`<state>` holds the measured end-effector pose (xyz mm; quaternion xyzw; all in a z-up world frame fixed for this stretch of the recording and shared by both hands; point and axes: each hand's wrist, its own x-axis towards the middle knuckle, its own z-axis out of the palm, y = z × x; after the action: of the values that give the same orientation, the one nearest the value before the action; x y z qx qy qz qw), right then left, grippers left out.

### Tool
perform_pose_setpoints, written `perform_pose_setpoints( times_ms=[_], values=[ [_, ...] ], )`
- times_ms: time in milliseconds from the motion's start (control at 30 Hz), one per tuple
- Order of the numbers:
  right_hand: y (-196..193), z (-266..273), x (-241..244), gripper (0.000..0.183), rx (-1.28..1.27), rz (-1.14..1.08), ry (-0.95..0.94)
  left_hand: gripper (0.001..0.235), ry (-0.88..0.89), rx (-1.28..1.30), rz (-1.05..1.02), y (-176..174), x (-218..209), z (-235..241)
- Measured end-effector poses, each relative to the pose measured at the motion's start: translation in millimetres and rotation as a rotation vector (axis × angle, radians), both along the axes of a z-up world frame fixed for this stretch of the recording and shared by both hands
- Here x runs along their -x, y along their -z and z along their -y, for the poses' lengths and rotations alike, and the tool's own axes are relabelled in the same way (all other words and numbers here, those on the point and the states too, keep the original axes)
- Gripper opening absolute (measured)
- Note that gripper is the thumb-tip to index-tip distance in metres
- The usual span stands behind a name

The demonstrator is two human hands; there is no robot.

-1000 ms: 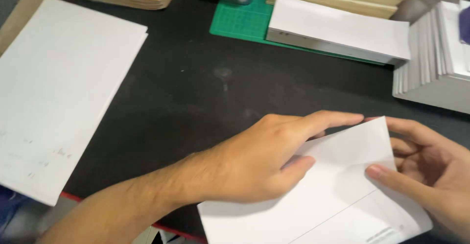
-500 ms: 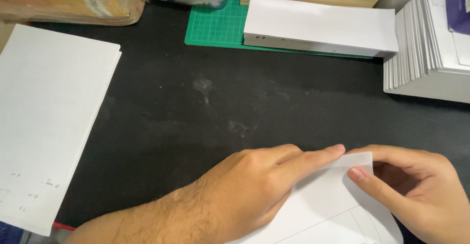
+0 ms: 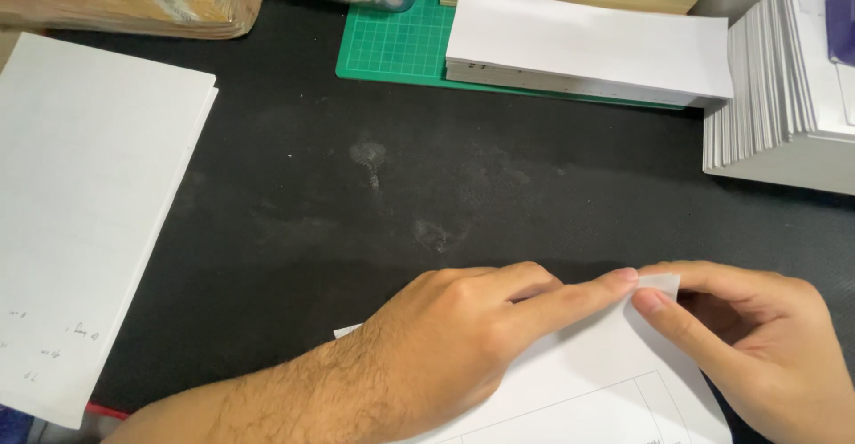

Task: Folding sheets of paper into sections by aligning edges and creasing them by hand.

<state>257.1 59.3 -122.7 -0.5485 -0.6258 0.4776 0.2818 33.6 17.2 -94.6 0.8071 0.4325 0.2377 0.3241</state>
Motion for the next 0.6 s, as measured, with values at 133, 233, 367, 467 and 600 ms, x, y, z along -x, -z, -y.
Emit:
perform_pose_setpoints(
  times_ms=[133,233,367,467,600],
  values=[
    [-1,-5,-1,0.016,0.045,-0.028,-0.017,0.057,0.005,0.021,0.004,0,0,-1],
    [1,-4,-2,0.012,0.051,-0.01,0.045,0.063,0.009,0.024,0.037,-2,0,-2],
    [6,-7,-4,0.013,0.016,-0.013,0.022,0.065,0.037,0.064,0.059,1,0,-5],
    [6,-8,-8,0.011,0.075,0.039,0.068,0.065,0.053,0.062,0.076,6,-3,-6],
    [6,-11,-12,0.012,0.043,-0.037,0.01,0.062,0.048,0.084,0.099,7,-6,-12]
  ],
)
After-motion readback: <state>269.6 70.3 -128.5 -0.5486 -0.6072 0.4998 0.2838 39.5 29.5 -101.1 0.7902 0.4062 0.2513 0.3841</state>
